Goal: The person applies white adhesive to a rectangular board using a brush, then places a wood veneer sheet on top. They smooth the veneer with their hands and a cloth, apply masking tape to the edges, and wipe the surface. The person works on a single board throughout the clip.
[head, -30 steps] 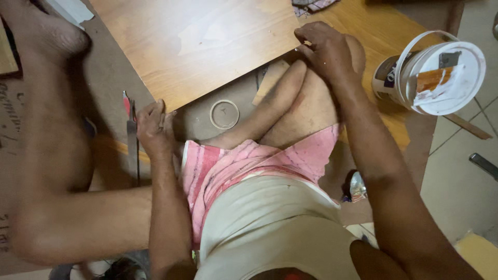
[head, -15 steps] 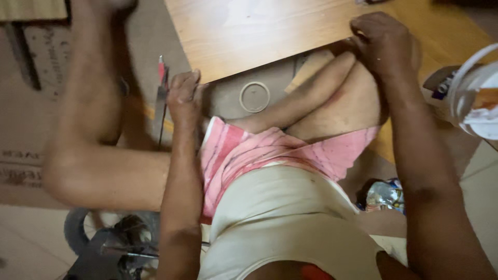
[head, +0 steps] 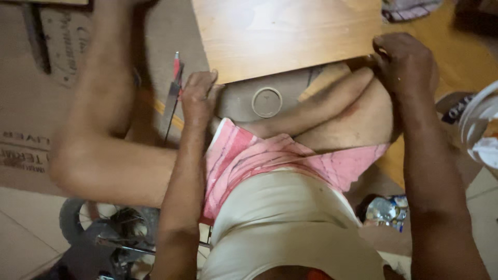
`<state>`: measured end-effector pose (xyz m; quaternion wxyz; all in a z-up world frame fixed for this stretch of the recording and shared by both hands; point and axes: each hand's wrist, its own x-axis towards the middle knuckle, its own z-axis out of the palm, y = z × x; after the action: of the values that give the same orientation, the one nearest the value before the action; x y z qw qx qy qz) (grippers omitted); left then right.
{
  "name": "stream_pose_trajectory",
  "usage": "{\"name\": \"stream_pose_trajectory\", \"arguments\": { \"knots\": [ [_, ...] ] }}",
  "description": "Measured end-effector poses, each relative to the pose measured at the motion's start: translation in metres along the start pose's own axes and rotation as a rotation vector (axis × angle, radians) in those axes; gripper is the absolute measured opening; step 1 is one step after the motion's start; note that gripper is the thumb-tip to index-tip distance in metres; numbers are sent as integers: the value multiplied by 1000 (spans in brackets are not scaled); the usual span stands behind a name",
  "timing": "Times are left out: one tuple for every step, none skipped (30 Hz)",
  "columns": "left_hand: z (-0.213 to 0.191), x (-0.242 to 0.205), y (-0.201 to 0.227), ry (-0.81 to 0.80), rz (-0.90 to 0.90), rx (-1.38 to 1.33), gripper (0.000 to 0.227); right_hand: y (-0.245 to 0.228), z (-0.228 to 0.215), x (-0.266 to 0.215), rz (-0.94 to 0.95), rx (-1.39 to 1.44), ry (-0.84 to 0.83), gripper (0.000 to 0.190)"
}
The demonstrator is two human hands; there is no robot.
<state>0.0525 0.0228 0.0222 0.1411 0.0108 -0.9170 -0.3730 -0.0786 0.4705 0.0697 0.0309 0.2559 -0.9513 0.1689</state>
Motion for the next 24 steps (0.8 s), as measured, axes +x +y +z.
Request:
{"name": "stream_pose_trajectory", "arguments": {
  "knots": [
    [0, -2, 0, 5, 18, -17, 34, 0, 0, 0, 5, 3, -13, 23],
    [2, -2, -1, 8, -17, -28, 34, 1, -1, 1, 8, 3, -24, 24],
    [1, -2, -3, 11, -52, -39, 33, 2, 0, 0, 10, 2, -35, 24],
    [0, -2, -5, 14, -87, -54, 33, 3, 1, -1, 29, 23, -33, 24],
    [1, -2, -7, 13, -66, -29, 34, 4, 3, -2, 47, 44, -31, 24],
    [2, -3, -8, 13, -46, -8, 35, 6, 5, -3, 65, 63, -30, 24],
    [3, -3, -9, 12, -26, 15, 35, 8, 6, -3, 44, 42, -33, 23],
    [4, -3, -10, 17, -24, 12, 35, 10, 7, -4, 23, 19, -36, 23],
    [4, -4, -10, 21, -21, 9, 34, 12, 8, -4, 3, -4, -40, 23],
    [4, -4, -11, 27, -18, 6, 34, 13, 9, -4, 16, 16, -42, 23],
    [3, -4, -12, 28, -16, -7, 35, 14, 11, -3, 28, 35, -46, 22],
    [2, -4, -12, 29, -14, -20, 35, 14, 12, -2, 41, 55, -51, 22],
    [1, -5, -13, 31, -13, -32, 36, 15, 13, -1, 34, 40, -46, 22],
    [0, -6, -14, 27, -14, -35, 37, 15, 14, -2, 29, 24, -42, 22],
    [-1, -8, -15, 24, -15, -39, 37, 15, 15, -2, 24, 9, -37, 22],
    [0, -9, -15, 18, -15, -43, 38, 17, 16, -1, 18, 11, -38, 22],
    [0, -9, -16, 35, -4, -40, 38, 18, 17, 0, 12, 13, -39, 22],
    [2, -9, -16, 52, 9, -38, 38, 19, 16, -1, 8, 14, -40, 21],
    [3, -9, -16, 68, 21, -36, 38, 19, 16, -1, -5, -2, -43, 22],
    [3, -8, -17, 61, -7, -61, 37, 18, 15, 0, -18, -18, -43, 22],
    [5, -6, -17, 53, -36, -87, 36, 16, 14, 2, -31, -34, -43, 22],
    [4, -7, -18, 45, -67, -112, 34, 14, 14, 4, -4, -3, -43, 24],
    [4, -6, -19, 55, -47, -109, 35, 13, 13, 8, 24, 27, -43, 25],
    [2, -12, -18, 54, -35, -111, 35, 9, 12, 5, 60, 59, -56, 27]
  ]
}}
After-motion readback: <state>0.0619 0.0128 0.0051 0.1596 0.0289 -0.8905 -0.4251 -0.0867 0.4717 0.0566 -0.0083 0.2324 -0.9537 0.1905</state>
